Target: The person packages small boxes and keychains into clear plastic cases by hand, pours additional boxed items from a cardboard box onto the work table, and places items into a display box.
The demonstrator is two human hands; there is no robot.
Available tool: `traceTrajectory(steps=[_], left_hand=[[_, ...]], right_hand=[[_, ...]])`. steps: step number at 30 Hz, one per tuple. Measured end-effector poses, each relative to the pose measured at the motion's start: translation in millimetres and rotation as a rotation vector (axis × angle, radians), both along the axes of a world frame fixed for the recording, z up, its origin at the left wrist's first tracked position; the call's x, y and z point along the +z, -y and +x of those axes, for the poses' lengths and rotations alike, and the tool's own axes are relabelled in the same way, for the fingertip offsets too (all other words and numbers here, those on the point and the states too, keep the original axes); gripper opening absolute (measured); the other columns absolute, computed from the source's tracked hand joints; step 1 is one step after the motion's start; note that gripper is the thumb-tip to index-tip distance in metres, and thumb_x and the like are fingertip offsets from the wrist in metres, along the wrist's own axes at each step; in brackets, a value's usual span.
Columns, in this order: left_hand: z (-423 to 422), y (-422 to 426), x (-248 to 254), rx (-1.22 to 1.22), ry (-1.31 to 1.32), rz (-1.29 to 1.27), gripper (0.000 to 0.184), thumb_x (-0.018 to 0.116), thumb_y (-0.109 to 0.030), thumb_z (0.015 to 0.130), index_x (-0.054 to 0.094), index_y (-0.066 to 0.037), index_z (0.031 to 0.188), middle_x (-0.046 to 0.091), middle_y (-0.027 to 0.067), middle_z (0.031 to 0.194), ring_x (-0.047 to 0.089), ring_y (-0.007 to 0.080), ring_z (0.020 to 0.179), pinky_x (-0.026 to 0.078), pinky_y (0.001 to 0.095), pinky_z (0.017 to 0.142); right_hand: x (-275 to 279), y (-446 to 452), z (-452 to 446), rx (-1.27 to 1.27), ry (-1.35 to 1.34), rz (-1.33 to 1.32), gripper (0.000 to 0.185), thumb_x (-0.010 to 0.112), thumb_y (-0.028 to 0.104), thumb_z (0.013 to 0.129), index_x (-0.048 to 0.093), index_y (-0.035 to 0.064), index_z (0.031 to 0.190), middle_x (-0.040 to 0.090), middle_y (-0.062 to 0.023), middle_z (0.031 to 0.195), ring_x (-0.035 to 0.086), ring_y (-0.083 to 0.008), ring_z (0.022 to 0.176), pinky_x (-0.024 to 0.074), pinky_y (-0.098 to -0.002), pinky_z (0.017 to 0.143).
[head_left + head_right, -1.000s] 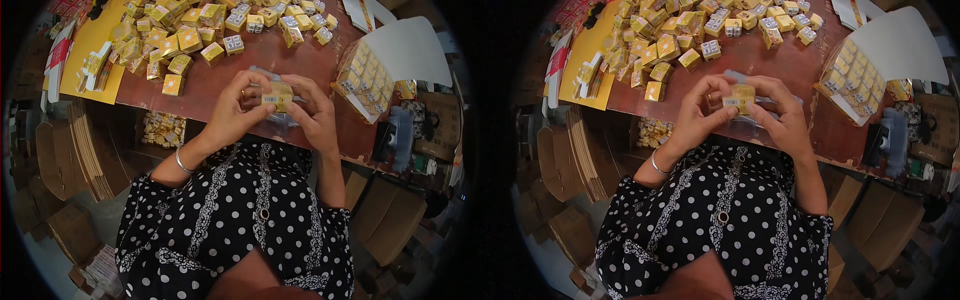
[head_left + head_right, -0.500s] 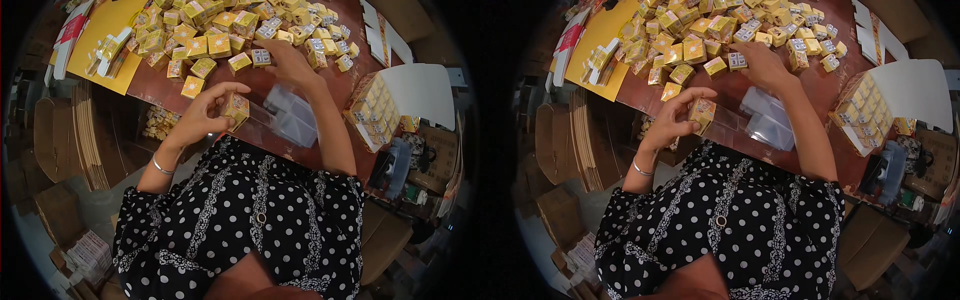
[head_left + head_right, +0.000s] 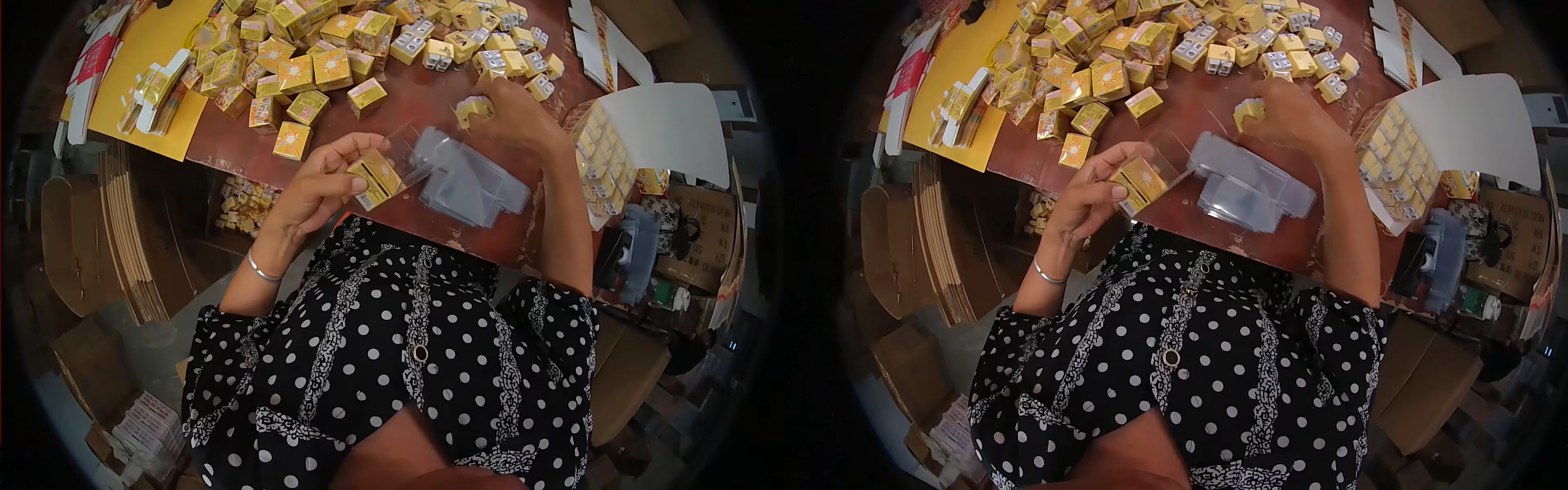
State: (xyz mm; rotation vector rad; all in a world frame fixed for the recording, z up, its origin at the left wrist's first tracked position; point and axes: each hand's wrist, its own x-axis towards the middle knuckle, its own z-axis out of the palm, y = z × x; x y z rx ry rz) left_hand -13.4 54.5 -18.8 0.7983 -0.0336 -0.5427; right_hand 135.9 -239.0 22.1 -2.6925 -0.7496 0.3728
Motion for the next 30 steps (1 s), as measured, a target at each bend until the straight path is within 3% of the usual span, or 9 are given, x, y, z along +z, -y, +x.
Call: traceTrajectory(steps=[4,10,12,15,21,22,25,29,30], left_hand=[[-1,11,-2,-0.015,0.036,0.029,0.064,0.068,-0.009,0.078,0.047,0.003,0.137,0.063,0.0122,0.122,0.063,0.0203,0.114,0.049,0.0301,0.101],[-5,19,15,0.030,0.122,0.024,0.058,0.064,0.002,0.082,0.048,0.002,0.137,0.062,0.0115,0.124,0.063,0.0179,0.113,0.050,0.0309,0.100],[-5,20,14,0.041,0.113,0.038,0.058,0.065,0.002,0.082,0.048,0.002,0.137,0.061,0.0114,0.125,0.063,0.0182,0.114,0.050,0.0313,0.101],[-5,25,13,0.049,0.116,0.076,0.057,0.067,0.002,0.084,0.048,0.002,0.137,0.060,0.0112,0.127,0.062,0.0180,0.114,0.050,0.0318,0.101],[-7,37,17,0.090,0.201,0.214,0.059,0.074,0.003,0.083,0.049,0.000,0.136,0.060,0.0105,0.128,0.062,0.0144,0.113,0.050,0.0291,0.099],[-8,39,20,0.124,0.230,0.293,0.060,0.076,0.004,0.082,0.050,-0.001,0.136,0.060,0.0100,0.128,0.061,0.0132,0.112,0.050,0.0277,0.097],[-7,46,14,0.160,0.366,0.425,0.062,0.077,0.006,0.081,0.049,-0.001,0.136,0.061,0.0087,0.127,0.061,0.0121,0.110,0.049,0.0253,0.093],[-8,61,17,0.128,0.412,0.464,0.062,0.077,0.007,0.082,0.049,-0.001,0.137,0.061,0.0077,0.127,0.060,0.0113,0.109,0.048,0.0240,0.091],[-9,64,19,0.129,0.422,0.450,0.063,0.077,0.007,0.082,0.048,-0.001,0.137,0.061,0.0082,0.127,0.060,0.0119,0.110,0.049,0.0248,0.092]], right_hand=[[-20,8,-2,-0.040,0.007,-0.071,0.040,0.070,0.030,0.080,0.068,-0.0065,0.095,0.070,-0.0267,0.093,0.068,-0.0385,0.088,0.0522,-0.0457,0.082],[-23,27,-18,-0.165,0.036,0.230,0.049,0.079,0.033,0.083,0.066,-0.0010,0.115,0.070,-0.0202,0.102,0.067,-0.0339,0.095,0.0524,-0.0427,0.085],[-18,37,-21,-0.155,0.070,0.323,0.042,0.078,0.016,0.087,0.064,0.0017,0.124,0.066,-0.0164,0.122,0.066,-0.0280,0.102,0.0533,-0.0395,0.089],[-31,32,-27,0.058,0.199,0.344,0.041,0.077,0.009,0.085,0.065,0.0045,0.124,0.067,-0.0127,0.122,0.066,-0.0274,0.107,0.0533,-0.0372,0.092],[-41,29,-32,-0.021,0.338,0.329,0.042,0.078,0.005,0.084,0.065,0.0045,0.124,0.067,-0.0098,0.122,0.067,-0.0235,0.107,0.0539,-0.0326,0.094],[-30,25,-38,-0.013,0.340,0.332,0.042,0.078,0.005,0.084,0.065,0.0045,0.124,0.067,-0.0098,0.122,0.067,-0.0235,0.107,0.0539,-0.0326,0.094],[11,16,-60,-0.278,0.203,1.122,0.037,0.079,0.005,0.084,0.066,0.0012,0.119,0.070,-0.0059,0.109,0.067,-0.0094,0.096,0.0564,-0.0254,0.087],[53,-6,-99,-0.179,0.326,1.182,0.036,0.082,0.006,0.081,0.068,0.0012,0.114,0.071,-0.0062,0.106,0.068,-0.0124,0.094,0.0566,-0.0268,0.085],[59,-7,-106,-0.106,0.384,0.985,0.038,0.082,0.003,0.080,0.067,-0.0006,0.114,0.070,-0.0071,0.108,0.067,-0.0136,0.098,0.0554,-0.0282,0.087]])
